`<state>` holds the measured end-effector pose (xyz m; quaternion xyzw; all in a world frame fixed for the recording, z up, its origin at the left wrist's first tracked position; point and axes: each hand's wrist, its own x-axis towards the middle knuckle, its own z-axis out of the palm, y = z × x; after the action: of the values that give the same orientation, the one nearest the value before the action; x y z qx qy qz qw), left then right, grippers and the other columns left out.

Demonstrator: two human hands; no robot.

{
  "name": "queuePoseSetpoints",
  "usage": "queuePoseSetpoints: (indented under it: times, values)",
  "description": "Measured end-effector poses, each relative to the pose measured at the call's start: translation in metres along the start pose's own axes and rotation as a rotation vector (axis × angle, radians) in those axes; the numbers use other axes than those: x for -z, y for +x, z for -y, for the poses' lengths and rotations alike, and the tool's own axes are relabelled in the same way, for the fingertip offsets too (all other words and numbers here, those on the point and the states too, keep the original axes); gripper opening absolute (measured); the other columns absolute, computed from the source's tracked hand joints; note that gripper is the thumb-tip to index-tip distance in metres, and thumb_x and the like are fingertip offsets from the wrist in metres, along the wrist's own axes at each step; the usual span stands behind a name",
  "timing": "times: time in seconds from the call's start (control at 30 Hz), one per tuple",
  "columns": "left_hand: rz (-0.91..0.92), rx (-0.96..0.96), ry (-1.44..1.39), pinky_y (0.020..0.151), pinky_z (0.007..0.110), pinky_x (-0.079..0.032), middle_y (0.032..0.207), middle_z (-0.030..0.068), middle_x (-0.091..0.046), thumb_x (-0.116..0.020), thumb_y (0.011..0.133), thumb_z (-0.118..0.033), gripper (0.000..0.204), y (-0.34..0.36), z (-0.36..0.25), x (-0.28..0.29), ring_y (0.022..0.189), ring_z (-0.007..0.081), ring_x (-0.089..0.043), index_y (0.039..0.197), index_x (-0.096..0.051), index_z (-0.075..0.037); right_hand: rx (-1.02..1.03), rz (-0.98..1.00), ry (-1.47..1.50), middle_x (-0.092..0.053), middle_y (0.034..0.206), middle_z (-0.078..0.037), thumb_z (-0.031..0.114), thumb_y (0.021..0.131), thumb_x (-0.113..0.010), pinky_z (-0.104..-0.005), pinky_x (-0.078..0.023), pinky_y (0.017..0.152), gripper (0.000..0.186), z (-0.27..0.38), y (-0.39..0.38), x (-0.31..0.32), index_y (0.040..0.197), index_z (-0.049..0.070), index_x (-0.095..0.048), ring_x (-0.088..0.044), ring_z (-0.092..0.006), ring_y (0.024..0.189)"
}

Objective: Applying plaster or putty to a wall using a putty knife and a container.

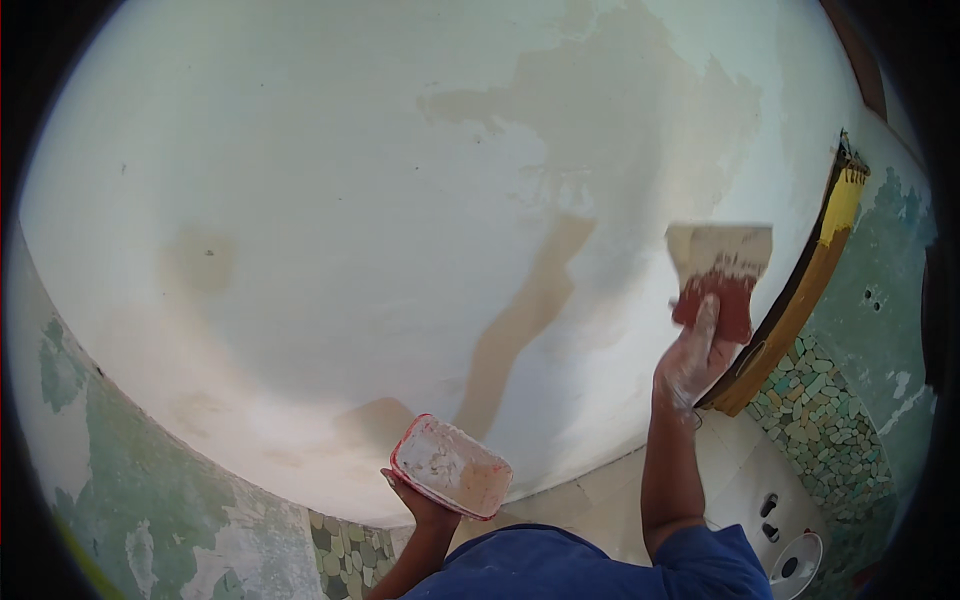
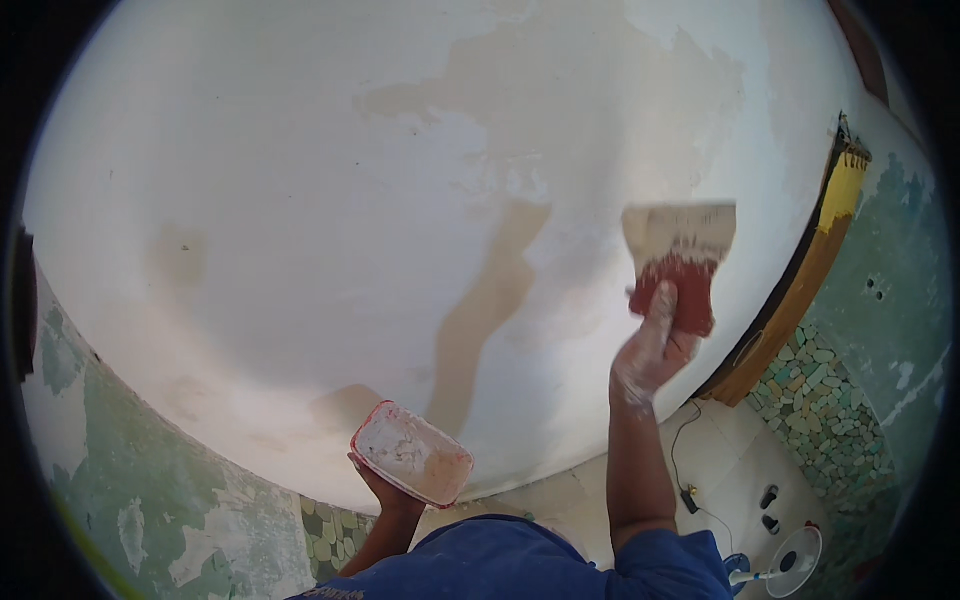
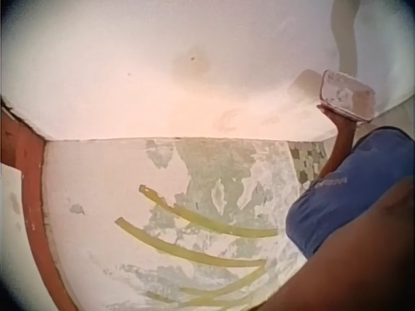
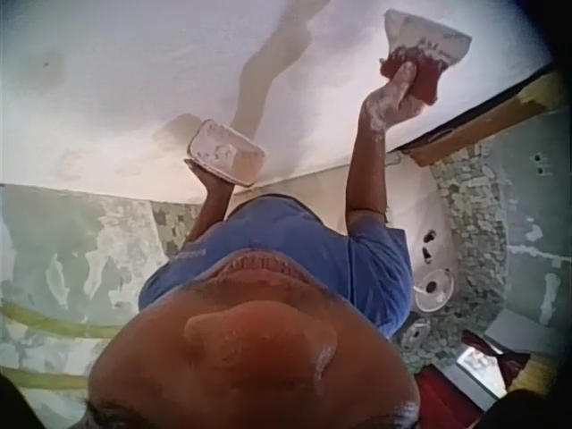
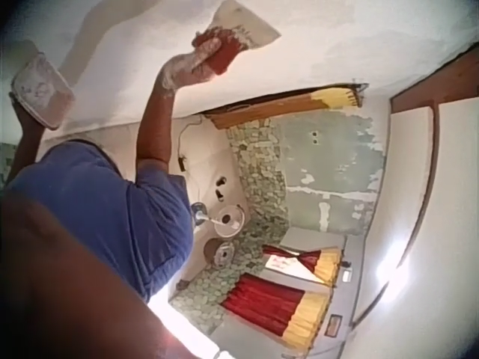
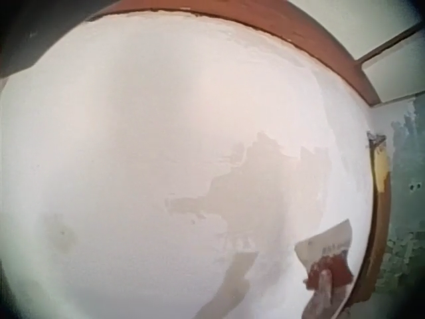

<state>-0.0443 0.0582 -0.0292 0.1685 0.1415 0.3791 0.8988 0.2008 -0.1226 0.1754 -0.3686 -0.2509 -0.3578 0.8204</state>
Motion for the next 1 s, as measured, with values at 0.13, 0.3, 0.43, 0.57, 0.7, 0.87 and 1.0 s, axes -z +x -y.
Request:
queuePoseSetpoints:
  times: [0.13, 0.3, 0.43, 0.57, 0.7, 0.87, 1.0]
  values:
    - [-0.014, -0.022, -0.006, 0.104, 0.055, -0.045, 0.141, 0.0077, -0.05, -0.031, 0.088, -0.083, 0.086, -0.006, 0.001, -0.006, 0.127, 0.0332, -0.052, 0.144, -0.044, -0.019, 0.497, 0.231, -0.144, -0.057, 0.121, -0.01, 0.002, 0.097, -0.06, -0.029, -0.053, 0.081, 0.029, -0.009, 0.025, -0.104, 0.126, -0.001, -0.061, -0.06, -0.0224, 0.109]
    - [0.007, -0.09, -0.057, 0.1, 0.052, -0.049, 0.134, 0.0056, -0.057, -0.032, 0.091, -0.079, 0.078, -0.011, 0.0, -0.014, 0.12, 0.0305, -0.057, 0.138, -0.051, -0.02, 0.895, 0.512, -0.634, -0.06, 0.118, -0.01, 0.008, 0.076, -0.074, -0.041, -0.048, 0.089, 0.047, -0.015, -0.013, -0.195, 0.122, 0.014, -0.071, -0.057, -0.0294, 0.102]
    - [-0.002, -0.182, -0.025, 0.098, 0.049, -0.05, 0.129, 0.004, -0.061, -0.032, 0.093, -0.076, 0.073, -0.015, -0.002, -0.027, 0.115, 0.0285, -0.06, 0.134, -0.055, -0.021, 0.779, 0.582, -0.552, -0.063, 0.116, -0.008, 0.011, 0.069, -0.076, -0.0404, -0.049, 0.087, 0.052, -0.009, -0.031, -0.204, 0.12, 0.021, -0.072, -0.057, -0.0303, 0.1]
    - [-0.009, -0.144, -0.082, 0.097, 0.049, -0.051, 0.129, 0.0038, -0.061, -0.032, 0.093, -0.076, 0.072, -0.011, -0.007, -0.022, 0.115, 0.0289, -0.06, 0.134, -0.055, -0.021, 0.747, 0.766, -0.513, -0.063, 0.117, -0.006, 0.013, 0.068, -0.076, -0.0393, -0.05, 0.082, 0.053, -0.004, -0.048, -0.194, 0.12, 0.024, -0.072, -0.058, -0.0296, 0.102]
    - [-0.001, -0.126, -0.098, 0.099, 0.05, -0.049, 0.131, 0.0038, -0.059, -0.032, 0.093, -0.077, 0.073, -0.007, -0.007, -0.015, 0.118, 0.0291, -0.059, 0.135, -0.053, -0.021, 0.873, 0.96, -0.555, -0.062, 0.118, -0.003, 0.015, 0.066, -0.076, -0.0382, -0.051, 0.078, 0.055, 0.006, -0.063, -0.174, 0.12, 0.026, -0.071, -0.059, -0.0262, 0.102]
    - [0.026, -0.106, -0.096, 0.101, 0.05, -0.047, 0.133, 0.0035, -0.057, -0.031, 0.093, -0.077, 0.074, -0.012, -0.006, -0.011, 0.121, 0.0288, -0.056, 0.137, -0.051, -0.021, 0.715, 0.856, -0.496, -0.063, 0.112, -0.01, 0.002, 0.078, -0.071, -0.0357, -0.052, 0.075, 0.045, 0.037, -0.03, -0.143, 0.122, 0.013, -0.069, -0.062, -0.0249, 0.099]
    - [0.015, -0.058, -0.083, 0.101, 0.05, -0.048, 0.133, 0.0026, -0.057, -0.031, 0.094, -0.076, 0.072, -0.013, -0.007, -0.013, 0.121, 0.0279, -0.056, 0.136, -0.051, -0.022, 0.746, 0.54, -0.693, -0.065, 0.11, -0.014, -0.008, 0.09, -0.061, -0.0338, -0.054, 0.082, 0.04, 0.04, 0.034, -0.149, 0.127, 0.006, -0.066, -0.062, -0.025, 0.097]
